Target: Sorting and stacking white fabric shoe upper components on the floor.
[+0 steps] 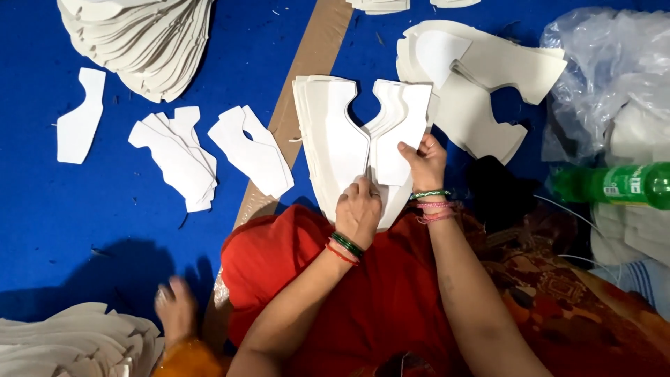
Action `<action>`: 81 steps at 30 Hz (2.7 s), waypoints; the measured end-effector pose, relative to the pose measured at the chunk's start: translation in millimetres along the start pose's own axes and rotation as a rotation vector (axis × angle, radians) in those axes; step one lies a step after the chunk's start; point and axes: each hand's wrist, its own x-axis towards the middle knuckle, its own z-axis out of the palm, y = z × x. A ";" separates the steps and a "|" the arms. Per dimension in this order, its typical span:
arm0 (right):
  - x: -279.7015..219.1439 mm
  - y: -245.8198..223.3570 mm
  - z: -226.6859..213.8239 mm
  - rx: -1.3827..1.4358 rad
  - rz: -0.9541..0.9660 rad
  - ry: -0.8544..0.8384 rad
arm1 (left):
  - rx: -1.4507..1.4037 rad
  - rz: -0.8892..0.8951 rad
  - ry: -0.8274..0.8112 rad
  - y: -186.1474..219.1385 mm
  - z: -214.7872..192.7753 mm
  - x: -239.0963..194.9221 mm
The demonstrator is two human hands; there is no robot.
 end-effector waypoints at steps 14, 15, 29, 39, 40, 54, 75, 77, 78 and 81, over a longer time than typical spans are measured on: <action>-15.8 0.3 12.4 -0.280 -0.179 0.090 | -0.111 0.022 0.043 0.5 -17.8 5.9; -19.1 -2.9 14.4 -0.302 -0.193 0.104 | -0.157 0.040 0.049 1.1 -19.7 7.6; 64.2 -35.0 8.6 -0.432 -0.339 -0.014 | -0.015 0.201 0.105 8.9 12.8 8.0; 121.7 14.2 -16.3 -0.049 0.054 0.046 | -0.063 0.202 0.134 12.1 8.7 11.1; 122.9 18.0 -15.4 -0.047 0.054 0.045 | -0.060 0.203 0.133 12.4 8.0 11.5; 130.9 70.4 -3.0 -0.048 -0.262 0.205 | -0.044 0.212 0.167 16.5 10.2 12.5; 58.8 -54.9 43.7 -1.146 -0.510 0.034 | -0.111 0.305 0.124 2.3 25.0 14.2; 32.1 -3.1 37.0 -1.311 -0.580 0.056 | -0.324 0.109 0.082 -2.0 12.6 24.6; 24.8 24.8 33.5 -1.486 -0.612 0.064 | -0.552 -0.093 -0.003 -3.9 7.5 31.8; 1.4 -51.9 48.3 -1.464 0.007 -0.249 | -0.566 -0.194 0.253 -33.5 34.0 43.4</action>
